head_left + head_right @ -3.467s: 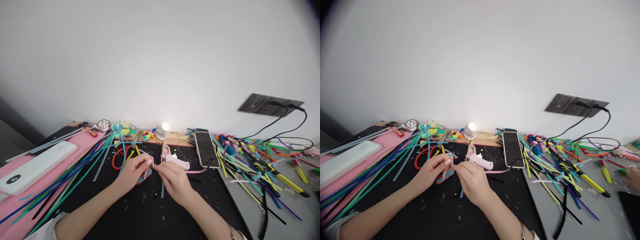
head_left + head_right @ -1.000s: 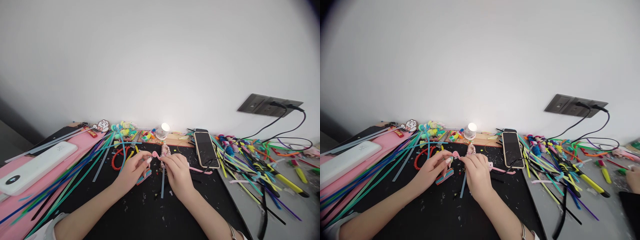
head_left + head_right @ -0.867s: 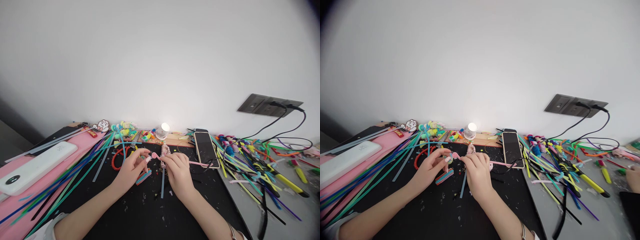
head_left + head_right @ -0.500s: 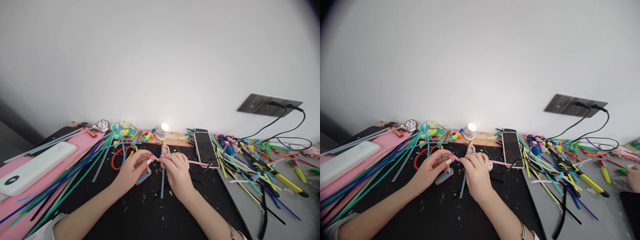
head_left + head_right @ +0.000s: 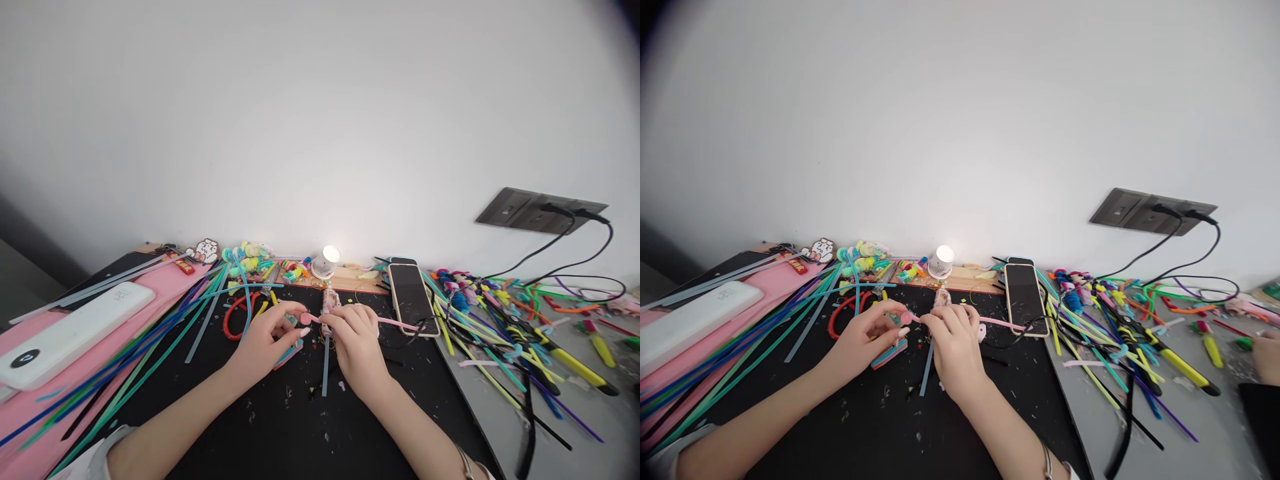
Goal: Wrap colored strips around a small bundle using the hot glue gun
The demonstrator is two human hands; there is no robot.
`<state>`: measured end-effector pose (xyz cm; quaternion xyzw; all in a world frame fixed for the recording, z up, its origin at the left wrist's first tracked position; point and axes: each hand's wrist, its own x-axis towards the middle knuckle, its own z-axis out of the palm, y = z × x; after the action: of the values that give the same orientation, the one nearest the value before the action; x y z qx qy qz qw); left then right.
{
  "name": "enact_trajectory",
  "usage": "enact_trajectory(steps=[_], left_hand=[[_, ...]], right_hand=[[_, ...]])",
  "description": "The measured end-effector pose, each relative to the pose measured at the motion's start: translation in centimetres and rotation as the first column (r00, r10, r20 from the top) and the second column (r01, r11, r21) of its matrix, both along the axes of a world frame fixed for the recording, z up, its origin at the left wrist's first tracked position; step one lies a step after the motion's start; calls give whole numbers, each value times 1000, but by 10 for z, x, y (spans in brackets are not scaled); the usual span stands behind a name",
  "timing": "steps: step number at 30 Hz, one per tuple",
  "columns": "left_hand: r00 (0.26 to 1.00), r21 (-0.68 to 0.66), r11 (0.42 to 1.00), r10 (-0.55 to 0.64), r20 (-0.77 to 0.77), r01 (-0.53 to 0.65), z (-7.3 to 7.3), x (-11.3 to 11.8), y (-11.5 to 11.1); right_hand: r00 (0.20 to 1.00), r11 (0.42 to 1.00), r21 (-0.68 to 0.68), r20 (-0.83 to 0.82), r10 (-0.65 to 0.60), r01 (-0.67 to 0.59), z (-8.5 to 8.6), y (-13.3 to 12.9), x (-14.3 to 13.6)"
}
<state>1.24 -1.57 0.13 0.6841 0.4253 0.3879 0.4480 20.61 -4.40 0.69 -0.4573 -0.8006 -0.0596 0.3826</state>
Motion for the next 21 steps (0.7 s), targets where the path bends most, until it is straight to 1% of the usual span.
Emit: enact_trajectory(steps=[2,4,7,14,18,21], left_hand=[[999,84,996,2,-54,2,0,-1,1],[995,174,984,-13,-94,29,0,-2,1],[991,268,961,-28,-132,63,1,-3,1],[961,384,916,-8,-277,119,6,-6,0],[932,472,871,51,-360,135,1,-9,2],[923,522,841,78,-377,143,-3,-10,3]], right_hand=[[1000,1000,-8,9,3,-3,0,0,0],[1000,1000,-11,17,13,-13,1,-1,-1],[999,1000,-14,28,23,-22,1,-1,-1],[997,999,-41,72,28,-25,0,-1,-1],[995,996,-79,90,45,-38,-1,-2,0],[994,994,-103,95,49,-39,-2,-3,0]])
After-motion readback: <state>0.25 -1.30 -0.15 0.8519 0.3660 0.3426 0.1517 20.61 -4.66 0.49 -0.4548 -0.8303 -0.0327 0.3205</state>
